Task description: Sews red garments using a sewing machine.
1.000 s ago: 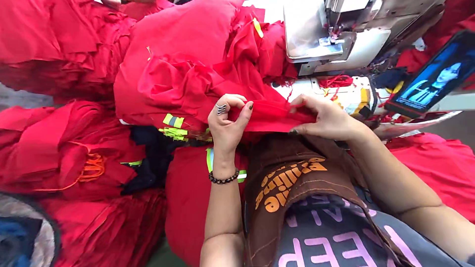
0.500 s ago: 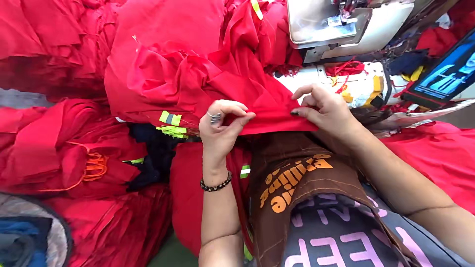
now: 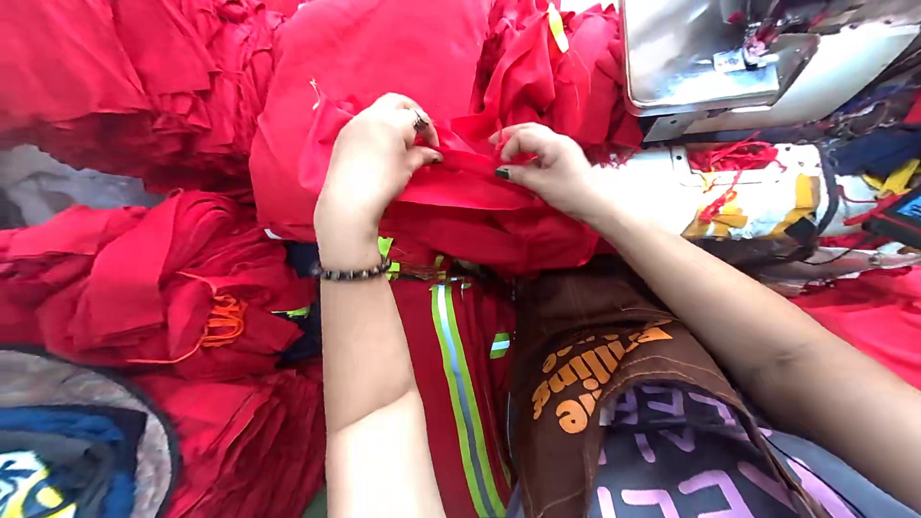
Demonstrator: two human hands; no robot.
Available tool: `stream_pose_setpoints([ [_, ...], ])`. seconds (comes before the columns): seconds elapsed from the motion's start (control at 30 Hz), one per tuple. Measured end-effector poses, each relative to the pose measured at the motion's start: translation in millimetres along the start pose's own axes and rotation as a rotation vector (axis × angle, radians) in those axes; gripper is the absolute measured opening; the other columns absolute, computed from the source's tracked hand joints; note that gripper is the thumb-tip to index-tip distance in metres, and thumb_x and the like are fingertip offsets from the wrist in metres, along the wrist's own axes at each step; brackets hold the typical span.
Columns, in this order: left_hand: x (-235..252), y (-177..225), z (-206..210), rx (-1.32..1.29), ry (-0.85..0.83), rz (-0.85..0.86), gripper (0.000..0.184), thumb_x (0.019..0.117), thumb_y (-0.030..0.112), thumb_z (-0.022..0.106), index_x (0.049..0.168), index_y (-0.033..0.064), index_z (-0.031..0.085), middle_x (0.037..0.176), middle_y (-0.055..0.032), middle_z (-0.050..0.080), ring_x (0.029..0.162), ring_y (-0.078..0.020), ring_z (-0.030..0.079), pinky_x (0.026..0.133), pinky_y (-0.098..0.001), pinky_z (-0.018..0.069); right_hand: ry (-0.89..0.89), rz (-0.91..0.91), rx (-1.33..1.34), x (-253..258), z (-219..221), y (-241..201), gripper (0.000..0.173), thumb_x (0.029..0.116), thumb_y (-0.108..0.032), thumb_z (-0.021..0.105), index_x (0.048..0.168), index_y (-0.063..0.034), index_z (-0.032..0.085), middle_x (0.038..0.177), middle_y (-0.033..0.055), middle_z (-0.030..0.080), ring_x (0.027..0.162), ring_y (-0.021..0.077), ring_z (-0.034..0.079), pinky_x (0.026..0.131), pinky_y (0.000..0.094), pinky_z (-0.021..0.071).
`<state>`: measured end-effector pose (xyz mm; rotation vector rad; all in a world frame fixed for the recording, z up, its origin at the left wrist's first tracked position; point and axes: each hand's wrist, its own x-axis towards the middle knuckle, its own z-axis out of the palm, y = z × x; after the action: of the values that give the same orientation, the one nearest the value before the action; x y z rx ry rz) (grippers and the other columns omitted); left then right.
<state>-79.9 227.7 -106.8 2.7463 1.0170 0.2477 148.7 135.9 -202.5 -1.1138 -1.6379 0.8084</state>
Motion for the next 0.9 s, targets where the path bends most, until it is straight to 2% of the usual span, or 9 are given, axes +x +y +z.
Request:
stream_pose_setpoints([
  [0.07, 6.4, -19.0, 12.0, -0.023, -0.042, -0.002, 0.015, 0.0897, 0.011, 0.076, 0.097, -0.0017, 0.073, 0.112, -0.0231, 0.069, 0.112, -0.0414, 0.064, 0.096, -0.0628, 0.0483, -0.032, 0.051, 0.007, 2.0, 13.2, 20.1, 0.014, 0.0937, -0.01, 0.069, 0.102, 0.0013, 0.071, 0.114, 0.0142, 0.069, 0.108, 0.0173, 0.066, 0.093, 0.0348, 0.0546],
  [0.17, -7.7, -7.2, 12.3, -0.07, 0.11, 0.035, 0.014, 0.0887, 0.013, 0.076, 0.094, -0.0002, 0.073, 0.109, -0.0199, 0.068, 0.106, -0.0343, 0.065, 0.094, -0.053, 0.0508, -0.029, 0.082, 0.043, -14.3, 14.0, 16.9, 0.014, 0.0953, -0.012, 0.069, 0.101, -0.0001, 0.07, 0.103, 0.0107, 0.069, 0.093, 0.0112, 0.066, 0.085, 0.0286, 0.0564],
  [0.33, -44.9, 47.4, -11.7, -0.056, 0.484, 0.189, 0.012, 0.0928, 0.01, 0.074, 0.096, -0.0017, 0.072, 0.106, -0.0181, 0.067, 0.101, -0.0205, 0.064, 0.091, -0.0302, 0.0501, 0.214, -0.177, -0.074, -29.3, -18.1, -24.5, 0.011, 0.0936, -0.009, 0.071, 0.097, 0.0011, 0.072, 0.099, 0.01, 0.069, 0.094, 0.0103, 0.065, 0.083, 0.0222, 0.0547],
  [0.43, -64.8, 81.8, -22.9, 0.011, 0.558, 0.249, 0.01, 0.0939, 0.01, 0.073, 0.096, 0.0, 0.072, 0.106, -0.0136, 0.066, 0.102, -0.0168, 0.063, 0.089, -0.0284, 0.0495, 0.334, -0.252, -0.221, -32.7, -36.3, -54.2, 0.011, 0.0932, -0.009, 0.073, 0.094, 0.0015, 0.072, 0.095, 0.0116, 0.069, 0.088, 0.0104, 0.063, 0.077, 0.0208, 0.0512],
  [0.63, -48.3, 99.1, -29.0, -0.047, 0.628, 0.328, 0.01, 0.0909, 0.007, 0.075, 0.091, 0.0009, 0.068, 0.104, -0.0119, 0.067, 0.103, -0.0172, 0.064, 0.088, -0.0288, 0.0519, 0.49, -0.245, -0.3, -44.2, -54.7, -69.5, 0.014, 0.0923, -0.012, 0.074, 0.089, 0.0012, 0.069, 0.083, 0.0086, 0.066, 0.071, 0.0061, 0.058, 0.065, 0.018, 0.048],
  [0.73, -32.6, 115.1, -30.4, 0.024, 0.632, 0.318, 0.018, 0.0936, 0.01, 0.074, 0.11, 0.0035, 0.071, 0.107, -0.0119, 0.065, 0.101, -0.0159, 0.064, 0.087, -0.027, 0.0516, 0.551, -0.203, -0.32, -49.3, -63.2, -69.0, 0.015, 0.0913, -0.011, 0.074, 0.087, 0.0006, 0.065, 0.08, 0.0086, 0.065, 0.07, 0.0078, 0.06, 0.064, 0.0203, 0.0498],
  [0.8, -18.4, 130.2, -32.8, 0.159, 0.621, 0.272, 0.029, 0.0976, 0.016, 0.07, 0.126, 0.0091, 0.07, 0.105, -0.0129, 0.061, 0.092, -0.0187, 0.061, 0.078, -0.0302, 0.0487, 0.567, -0.144, -0.323, -50.3, -72.8, -67.9, 0.017, 0.0915, -0.011, 0.074, 0.097, 0.0006, 0.062, 0.082, 0.0083, 0.066, 0.07, 0.0096, 0.064, 0.065, 0.0234, 0.0553],
  [0.83, -7.3, 137.3, -33.0, 0.212, 0.614, 0.253, 0.025, 0.0992, 0.019, 0.068, 0.123, 0.0099, 0.072, 0.103, -0.0144, 0.061, 0.088, -0.0228, 0.06, 0.074, -0.0354, 0.0476, 0.557, -0.096, -0.342, -50.9, -79.9, -66.9, 0.022, 0.0934, -0.013, 0.073, 0.109, 0.0004, 0.063, 0.082, 0.0077, 0.067, 0.069, 0.0113, 0.064, 0.065, 0.0266, 0.0557],
  [0.9, 33.5, 146.5, -31.0, 0.211, 0.62, 0.229, 0.017, 0.0997, 0.02, 0.067, 0.107, 0.0073, 0.074, 0.103, -0.0193, 0.063, 0.094, -0.0327, 0.061, 0.081, -0.0469, 0.0474, 0.533, -0.001, -0.416, -51.6, -97.5, -59.9, 0.031, 0.0981, -0.016, 0.067, 0.126, -0.0052, 0.065, 0.083, 0.0076, 0.069, 0.068, 0.0178, 0.065, 0.065, 0.0375, 0.0554],
])
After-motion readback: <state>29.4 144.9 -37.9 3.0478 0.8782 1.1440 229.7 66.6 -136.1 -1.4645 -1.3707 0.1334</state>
